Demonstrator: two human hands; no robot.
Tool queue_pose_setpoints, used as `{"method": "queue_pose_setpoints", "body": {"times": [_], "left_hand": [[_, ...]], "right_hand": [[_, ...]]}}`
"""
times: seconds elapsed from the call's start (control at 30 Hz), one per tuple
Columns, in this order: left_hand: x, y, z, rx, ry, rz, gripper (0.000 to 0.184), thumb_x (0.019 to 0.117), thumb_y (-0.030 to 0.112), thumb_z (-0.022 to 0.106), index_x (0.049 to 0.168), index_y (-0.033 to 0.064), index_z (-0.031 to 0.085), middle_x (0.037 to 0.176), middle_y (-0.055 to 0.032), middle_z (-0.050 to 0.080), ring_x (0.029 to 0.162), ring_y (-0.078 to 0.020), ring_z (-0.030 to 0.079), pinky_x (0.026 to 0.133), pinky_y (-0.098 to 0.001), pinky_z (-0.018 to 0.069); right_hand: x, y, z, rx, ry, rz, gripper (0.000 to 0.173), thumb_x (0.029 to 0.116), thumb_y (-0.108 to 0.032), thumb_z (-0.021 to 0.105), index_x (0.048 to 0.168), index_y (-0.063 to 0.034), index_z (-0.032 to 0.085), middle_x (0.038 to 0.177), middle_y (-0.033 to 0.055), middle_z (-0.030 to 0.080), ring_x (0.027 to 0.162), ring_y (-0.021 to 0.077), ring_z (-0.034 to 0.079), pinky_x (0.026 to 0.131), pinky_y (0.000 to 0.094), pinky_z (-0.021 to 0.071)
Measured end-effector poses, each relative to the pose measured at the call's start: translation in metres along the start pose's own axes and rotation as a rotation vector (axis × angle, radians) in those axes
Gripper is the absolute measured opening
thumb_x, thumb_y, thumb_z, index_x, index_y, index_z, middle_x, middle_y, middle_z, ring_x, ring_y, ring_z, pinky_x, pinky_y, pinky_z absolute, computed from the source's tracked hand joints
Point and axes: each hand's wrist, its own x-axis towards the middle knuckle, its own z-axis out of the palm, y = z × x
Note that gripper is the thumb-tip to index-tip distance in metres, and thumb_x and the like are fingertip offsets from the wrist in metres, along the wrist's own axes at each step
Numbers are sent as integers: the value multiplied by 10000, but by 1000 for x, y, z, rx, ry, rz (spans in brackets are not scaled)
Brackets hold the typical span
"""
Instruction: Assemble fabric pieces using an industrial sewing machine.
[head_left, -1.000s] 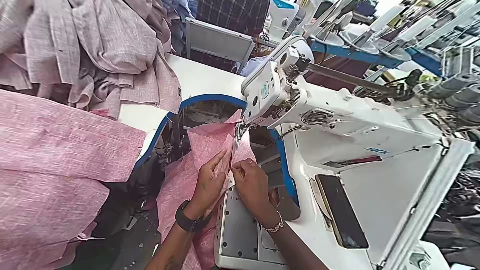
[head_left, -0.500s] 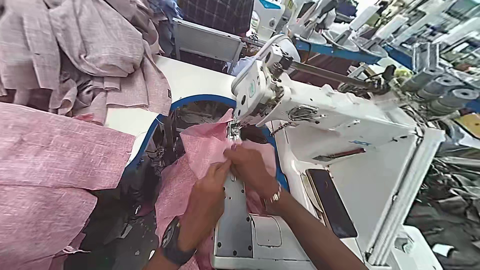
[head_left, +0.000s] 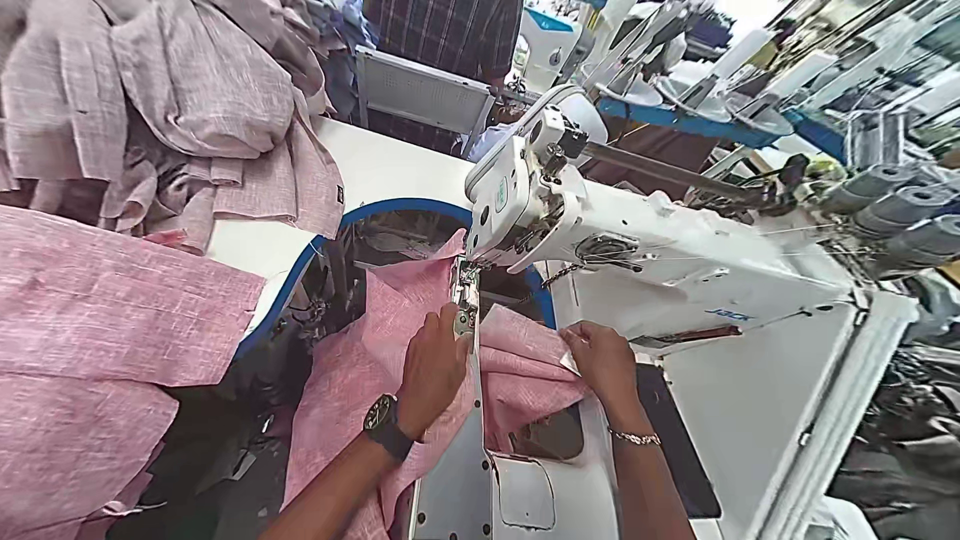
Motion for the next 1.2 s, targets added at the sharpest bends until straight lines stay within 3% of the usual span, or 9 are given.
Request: {"method": "queue_pose_setpoints", "body": {"times": [0.13,0.2,0.3,0.37,0.47,0.6,0.8,0.9,1.2], "left_hand": [[5,-5,7,-98,119,50,955,821,408,823,1532,-48,378,1347,-314,550,1230,-464,550,1037,-558,468],[-1,-4,11,-106,187,96,951,699,397,882,1428,-79,499,1346,-329,546,1249,-484,528,1037,-558,461],[-18,-7,5,-72,93,138,642,865,442,748,1301,-19,650,1329,-279,578,1164,-431,585,957,-513,509],[-18,-8,-4,-51,19,165,399,1020,259,538,1305,16,677,1375,-265,580,1187,-424,605,989,-517,507],[-2,-15,-14,61,-8,270,326,1005,120,546,1288,65,699,1391,-209,609,1278,-416,570,1019,-590,455],[3,-18,-9,232,75,358,484,953,437,652,1250,58,700,1412,-197,605,1383,-469,480,1071,-730,340],[-2,-16,-5,245,33,367,368,1043,146,465,1337,6,637,1475,-159,575,1395,-391,511,1096,-726,315],[5,-22,-5,255,58,430,346,1040,176,466,1261,-5,660,1426,-184,607,1376,-388,531,1091,-663,380],[-5,-26,-2,23,62,433,423,1014,124,468,1368,-86,561,1415,-252,587,1362,-367,546,1140,-449,438]], "right_hand": [[-26,-34,35,249,145,-416,207,983,-101,611,1026,39,757,1016,203,750,991,333,722,916,521,554],[-35,-50,54,341,224,-572,185,919,-112,625,949,-16,781,905,131,751,862,230,720,793,385,571],[-31,-42,51,366,60,-460,210,915,-151,680,1034,-1,767,916,138,736,841,223,692,782,394,553],[-20,-28,45,329,-68,-345,178,931,-152,694,1013,-16,775,928,141,743,872,243,699,819,456,539],[-10,-17,40,383,2,-248,145,960,-117,657,969,-20,764,900,100,737,842,177,680,802,408,528],[-16,-28,48,560,129,-416,187,976,-112,598,1010,16,731,930,88,733,859,86,683,817,271,555],[-28,-37,57,508,2,-510,166,919,-156,661,938,-63,797,910,65,745,889,138,679,804,330,524],[-28,-38,64,666,-21,-601,175,949,-100,600,923,-21,754,1236,118,731,1111,102,699,934,257,556],[-35,-38,54,452,-329,-670,151,803,-112,660,692,-17,620,1542,172,493,871,67,626,707,254,488]]}}
